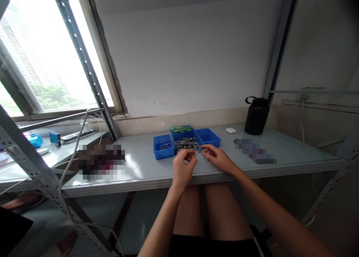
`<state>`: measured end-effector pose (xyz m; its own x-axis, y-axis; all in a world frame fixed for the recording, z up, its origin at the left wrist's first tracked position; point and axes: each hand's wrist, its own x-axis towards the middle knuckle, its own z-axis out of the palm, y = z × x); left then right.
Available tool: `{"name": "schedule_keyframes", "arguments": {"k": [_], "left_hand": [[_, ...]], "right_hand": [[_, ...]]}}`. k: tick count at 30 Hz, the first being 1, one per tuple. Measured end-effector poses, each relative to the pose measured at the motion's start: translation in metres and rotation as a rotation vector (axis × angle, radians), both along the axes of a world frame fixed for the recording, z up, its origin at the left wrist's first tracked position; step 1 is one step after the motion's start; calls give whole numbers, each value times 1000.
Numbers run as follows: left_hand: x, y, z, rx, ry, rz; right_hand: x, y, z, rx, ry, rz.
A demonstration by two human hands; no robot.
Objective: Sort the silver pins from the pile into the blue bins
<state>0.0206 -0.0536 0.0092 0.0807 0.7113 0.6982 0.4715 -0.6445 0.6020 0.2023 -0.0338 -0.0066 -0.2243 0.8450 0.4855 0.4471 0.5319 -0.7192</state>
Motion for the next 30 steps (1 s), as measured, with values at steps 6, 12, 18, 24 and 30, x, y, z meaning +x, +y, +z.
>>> {"name": "schedule_keyframes", "arguments": {"k": [6, 12, 18, 24, 30], "left_hand": [[8, -64, 3, -74, -149, -162], [17, -98, 3, -137, -208, -266], [13, -114, 7, -144, -187, -281], [4, -122, 23, -219, -10, -319], [2, -134, 33, -185, 102, -344]], "right_hand": [[10, -69, 5, -64, 32, 92], [17, -110, 9, -27, -31, 79], [13, -132, 18, 119, -126, 70], [15, -151, 15, 228, -189, 62], [21, -160, 17, 334, -175, -31]]}}
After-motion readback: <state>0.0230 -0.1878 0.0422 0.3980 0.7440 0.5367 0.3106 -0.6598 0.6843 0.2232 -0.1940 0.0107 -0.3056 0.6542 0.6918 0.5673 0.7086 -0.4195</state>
